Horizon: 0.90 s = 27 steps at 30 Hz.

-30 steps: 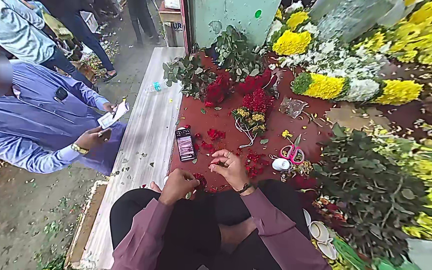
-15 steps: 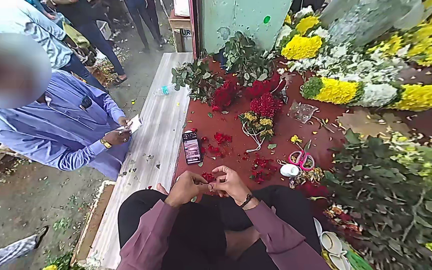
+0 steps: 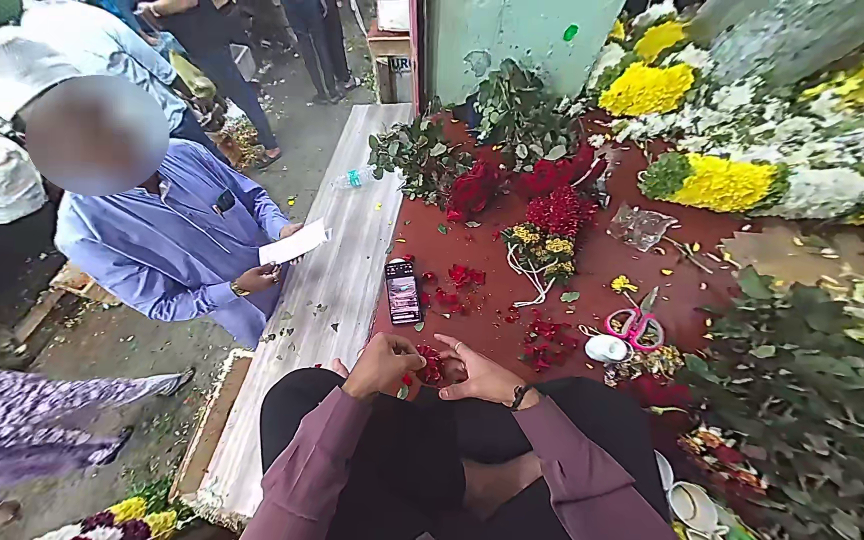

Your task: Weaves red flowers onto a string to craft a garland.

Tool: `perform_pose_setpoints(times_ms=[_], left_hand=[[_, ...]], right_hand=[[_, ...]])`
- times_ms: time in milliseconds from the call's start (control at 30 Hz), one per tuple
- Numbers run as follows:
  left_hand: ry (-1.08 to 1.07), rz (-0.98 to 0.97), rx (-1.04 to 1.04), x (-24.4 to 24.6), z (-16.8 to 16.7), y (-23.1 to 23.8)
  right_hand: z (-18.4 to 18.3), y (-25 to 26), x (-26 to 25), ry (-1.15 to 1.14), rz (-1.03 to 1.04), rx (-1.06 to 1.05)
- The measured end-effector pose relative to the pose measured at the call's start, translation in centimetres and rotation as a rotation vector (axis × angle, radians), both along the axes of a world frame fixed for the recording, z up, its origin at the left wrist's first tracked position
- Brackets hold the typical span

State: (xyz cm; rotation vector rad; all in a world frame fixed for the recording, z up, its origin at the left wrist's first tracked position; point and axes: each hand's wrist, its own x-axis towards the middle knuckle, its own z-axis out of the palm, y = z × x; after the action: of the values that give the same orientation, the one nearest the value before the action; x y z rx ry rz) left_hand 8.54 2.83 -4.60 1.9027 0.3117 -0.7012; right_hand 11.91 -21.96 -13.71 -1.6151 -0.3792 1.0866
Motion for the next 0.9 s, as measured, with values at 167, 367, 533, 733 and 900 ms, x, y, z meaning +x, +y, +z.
perform_pose_setpoints(times_ms=[167, 367, 533, 733, 900], left_hand=[[-0.012, 0.12, 0.045, 0.2, 0.1, 0.8], [-0.066, 0.063, 0.341, 0.3, 0.2, 0.6], [-0.276, -0.535, 0.02, -0.9, 1.6, -1.4], [-0.626, -0.017, -0.23, 0.4, 1.9, -2.2], [-0.377, 0.136, 0.296, -0.4, -0.3, -1.2]], right_hand=[[1.5, -1.4, 1.6, -0.239, -0.257, 0.013], [4.3, -0.6, 0.2, -0.254, -0.003, 0.296], [3.8, -0.3, 1.3, -0.349, -0.282, 0.377], [0.5, 0.7, -2.1, -0.088, -0.332, 0.553], [3.9, 1.6, -1.8, -0.233, -0.183, 0.432]])
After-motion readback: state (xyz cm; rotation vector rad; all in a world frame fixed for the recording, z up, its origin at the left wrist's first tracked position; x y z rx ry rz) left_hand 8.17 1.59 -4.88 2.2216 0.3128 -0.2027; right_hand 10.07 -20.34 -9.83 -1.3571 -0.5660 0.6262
